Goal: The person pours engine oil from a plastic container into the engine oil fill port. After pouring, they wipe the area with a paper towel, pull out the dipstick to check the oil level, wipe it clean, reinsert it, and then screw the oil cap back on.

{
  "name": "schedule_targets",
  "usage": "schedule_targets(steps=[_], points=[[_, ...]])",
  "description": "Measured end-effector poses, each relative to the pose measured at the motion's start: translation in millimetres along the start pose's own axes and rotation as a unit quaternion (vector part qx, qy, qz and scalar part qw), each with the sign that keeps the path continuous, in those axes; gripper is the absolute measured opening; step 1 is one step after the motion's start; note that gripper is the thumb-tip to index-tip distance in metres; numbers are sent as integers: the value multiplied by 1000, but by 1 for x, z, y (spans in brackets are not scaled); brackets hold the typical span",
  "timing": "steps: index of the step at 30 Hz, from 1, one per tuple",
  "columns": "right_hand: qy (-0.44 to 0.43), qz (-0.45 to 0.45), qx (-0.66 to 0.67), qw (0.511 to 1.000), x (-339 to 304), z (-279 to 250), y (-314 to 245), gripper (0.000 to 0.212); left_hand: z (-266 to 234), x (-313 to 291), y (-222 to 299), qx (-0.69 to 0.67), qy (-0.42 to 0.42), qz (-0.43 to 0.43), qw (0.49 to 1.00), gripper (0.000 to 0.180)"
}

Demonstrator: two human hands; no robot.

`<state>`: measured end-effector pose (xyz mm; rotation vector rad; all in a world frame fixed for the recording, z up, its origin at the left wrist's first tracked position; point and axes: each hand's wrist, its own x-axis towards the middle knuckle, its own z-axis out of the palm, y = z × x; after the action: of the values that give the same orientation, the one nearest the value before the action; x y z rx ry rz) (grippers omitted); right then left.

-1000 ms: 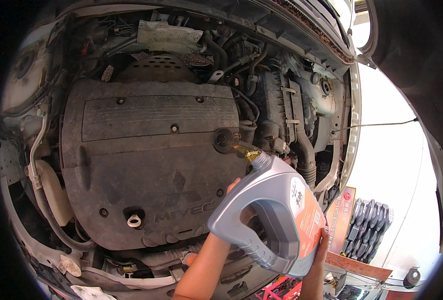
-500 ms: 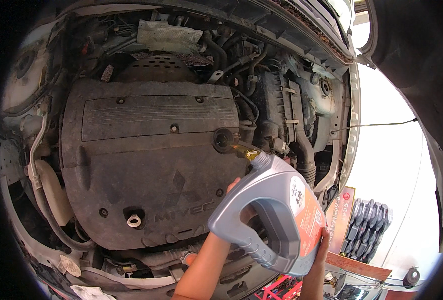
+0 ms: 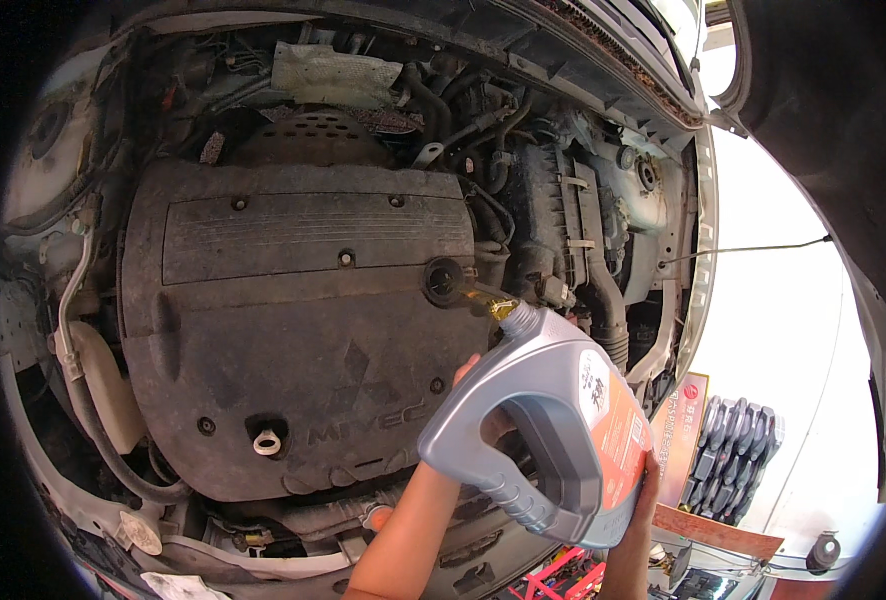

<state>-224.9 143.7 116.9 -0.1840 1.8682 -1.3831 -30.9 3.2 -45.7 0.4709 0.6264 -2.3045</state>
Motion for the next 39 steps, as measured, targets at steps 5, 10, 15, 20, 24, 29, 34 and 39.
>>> schedule_targets(steps=[5, 10, 15, 20, 24, 29, 34, 39], points=[[-40, 0, 14, 999, -2, 5, -2, 61, 0, 0, 0, -2, -4, -4, 1000, 53], [-9, 0, 0, 1000, 5, -5, 1, 61, -1, -1, 0, -6, -7, -7, 1000, 54], [-3, -10, -8, 1000, 13, -15, 2, 60, -2, -2, -1, -6, -8, -8, 1000, 54], [-36, -17, 2, 999, 13, -15, 1, 59, -3, -3, -1, -6, -9, -8, 1000, 55], [-8, -24, -8, 1000, 18, -18, 0, 58, -3, -3, -1, -8, -12, -9, 1000, 55], [-41, -23, 14, 999, 20, -19, -2, 55, -2, -3, -1, -9, -17, -10, 1000, 56], [-28, -25, -6, 999, 21, -16, -6, 53, -3, -3, -1, -11, -20, -11, 1000, 56], [-22, -18, -12, 1000, 25, -22, -7, 55, -2, -2, 0, -13, -26, -11, 1000, 57]])
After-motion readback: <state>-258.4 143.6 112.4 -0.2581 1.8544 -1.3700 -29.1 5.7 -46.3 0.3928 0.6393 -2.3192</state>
